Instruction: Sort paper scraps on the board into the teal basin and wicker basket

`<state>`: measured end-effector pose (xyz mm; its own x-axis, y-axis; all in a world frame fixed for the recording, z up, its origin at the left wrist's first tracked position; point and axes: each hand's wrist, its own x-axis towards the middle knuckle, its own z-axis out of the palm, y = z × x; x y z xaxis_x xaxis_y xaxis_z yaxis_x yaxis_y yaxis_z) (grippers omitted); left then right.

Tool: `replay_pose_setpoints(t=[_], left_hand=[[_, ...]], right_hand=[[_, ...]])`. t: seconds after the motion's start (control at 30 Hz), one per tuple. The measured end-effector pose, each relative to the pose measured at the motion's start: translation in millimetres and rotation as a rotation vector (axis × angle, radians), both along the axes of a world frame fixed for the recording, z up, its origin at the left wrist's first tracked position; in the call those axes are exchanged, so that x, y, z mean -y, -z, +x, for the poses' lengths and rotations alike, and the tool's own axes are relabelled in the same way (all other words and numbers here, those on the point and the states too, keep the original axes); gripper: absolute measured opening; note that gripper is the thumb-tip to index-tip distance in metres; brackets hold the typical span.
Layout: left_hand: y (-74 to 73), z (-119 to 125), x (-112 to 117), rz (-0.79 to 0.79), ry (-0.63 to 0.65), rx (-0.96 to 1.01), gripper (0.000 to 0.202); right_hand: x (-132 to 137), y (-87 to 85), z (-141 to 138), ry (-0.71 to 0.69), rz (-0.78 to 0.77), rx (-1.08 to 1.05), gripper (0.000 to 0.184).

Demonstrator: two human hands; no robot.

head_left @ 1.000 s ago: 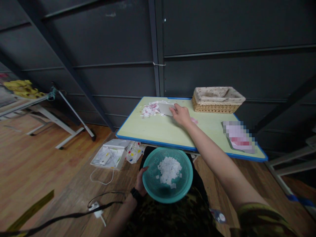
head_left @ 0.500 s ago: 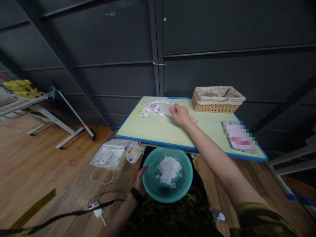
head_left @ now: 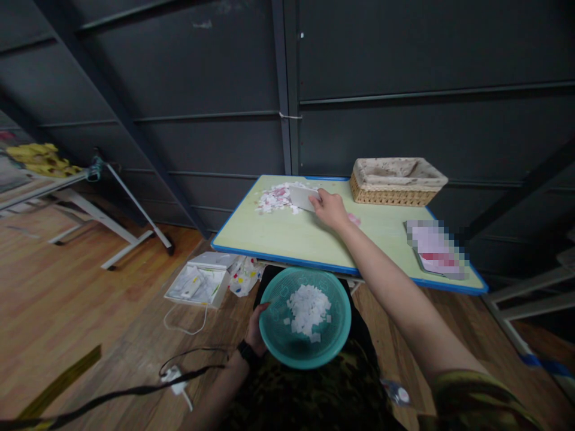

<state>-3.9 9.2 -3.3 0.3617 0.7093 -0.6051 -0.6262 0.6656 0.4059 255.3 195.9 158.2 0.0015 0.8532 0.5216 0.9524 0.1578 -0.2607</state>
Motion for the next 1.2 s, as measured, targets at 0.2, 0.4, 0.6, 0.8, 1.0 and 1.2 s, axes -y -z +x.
replay_pose_setpoints(t=[0.2,0.4,0.6,0.8,1.0,1.2], left_hand=[[4.4,-0.2,-0.8,-0.019,-0.059,0.024,0.014],[5.0,-0.4,-0.5,-0.018,-0.029,-0.025,0.015],[3.8,0.4,-1.2,0.002,-0.066,-0.04,0.014],[3.4,0.6,-1.3,-0.002,-0.047,-0.038,0.013],[1.3,1.4,-0.7,0.003,-0.024,-0.006,0.014],[-1.0,2.2,-0.3,-0.029,-0.04,0.045,0.018]], right_hand=[[0.6,-1.2,0.2,-0.011,0.014,-0.016,0.034],[-0.7,1.3,1.1,-0.018,0.019,0.0,0.035],[0.4,0.4,0.0,-0.007,0.001,-0.02,0.033],[-0.9,2.7,1.1,-0.039,0.054,-0.041,0.034],[-1.4,4.7,0.2,-0.015,0.038,0.003,0.033],[-0.9,1.1,0.3,0.021,0.059,-0.02,0.033]])
